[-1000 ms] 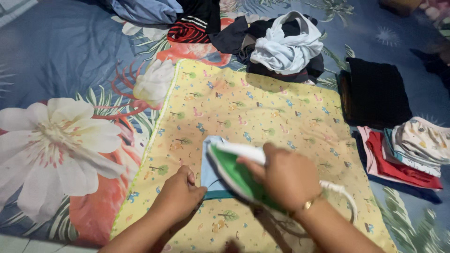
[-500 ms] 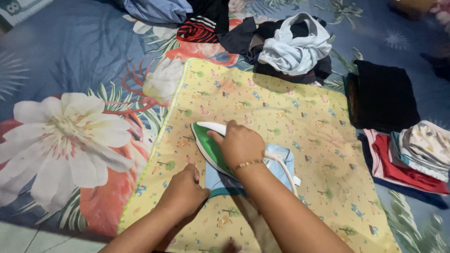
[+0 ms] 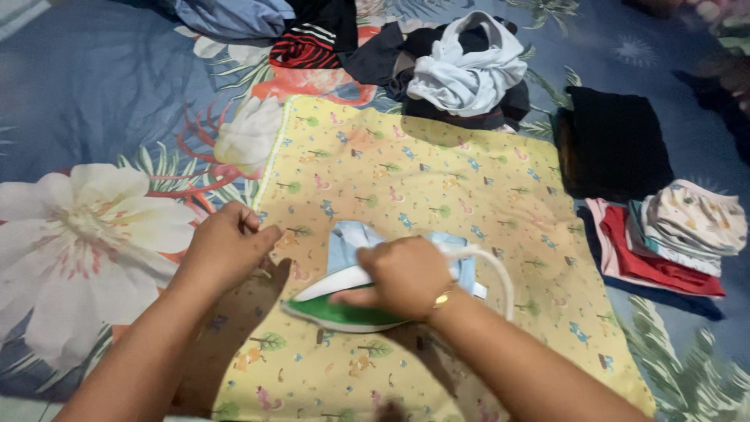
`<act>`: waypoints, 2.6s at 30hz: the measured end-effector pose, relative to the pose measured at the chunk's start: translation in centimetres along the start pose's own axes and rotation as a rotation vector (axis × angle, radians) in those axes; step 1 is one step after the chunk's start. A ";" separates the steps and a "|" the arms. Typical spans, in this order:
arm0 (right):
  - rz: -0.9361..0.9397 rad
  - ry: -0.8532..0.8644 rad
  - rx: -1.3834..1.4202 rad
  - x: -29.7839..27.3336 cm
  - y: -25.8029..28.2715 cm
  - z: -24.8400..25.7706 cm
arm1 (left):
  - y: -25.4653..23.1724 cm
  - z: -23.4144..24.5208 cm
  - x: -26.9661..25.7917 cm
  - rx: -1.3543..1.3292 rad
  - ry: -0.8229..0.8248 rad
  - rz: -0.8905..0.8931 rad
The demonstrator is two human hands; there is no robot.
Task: The person irons several small pieces of children's clothing, including underwear and socks, on a yellow patterned mat. They use a green and white iron to smooth each item, then fold it and place it on a growing stack to the right.
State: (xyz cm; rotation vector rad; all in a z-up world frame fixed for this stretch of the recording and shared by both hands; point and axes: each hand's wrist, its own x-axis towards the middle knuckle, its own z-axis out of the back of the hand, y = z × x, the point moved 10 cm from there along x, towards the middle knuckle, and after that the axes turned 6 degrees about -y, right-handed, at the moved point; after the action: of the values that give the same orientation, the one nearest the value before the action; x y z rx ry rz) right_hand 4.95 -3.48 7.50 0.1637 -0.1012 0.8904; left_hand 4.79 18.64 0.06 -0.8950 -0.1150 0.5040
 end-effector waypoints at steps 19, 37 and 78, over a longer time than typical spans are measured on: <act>-0.145 0.068 -0.169 -15.7 -17.2 4.6 | -11.3 -18.3 -10.9 0.279 0.268 -0.892; -0.740 -0.010 -0.218 -8.9 -17.3 0.0 | -8.9 -18.5 -9.8 0.473 0.078 -0.834; -0.892 -0.015 -0.226 -11.5 -29.4 -0.9 | -17.7 -27.3 -14.6 0.178 0.291 -0.304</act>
State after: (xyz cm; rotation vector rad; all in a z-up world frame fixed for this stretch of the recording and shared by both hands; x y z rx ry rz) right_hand 20.70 -30.21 1.90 -0.0059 -0.1259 -0.0147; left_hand 6.83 -16.92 -1.83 -0.7513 0.0583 0.0964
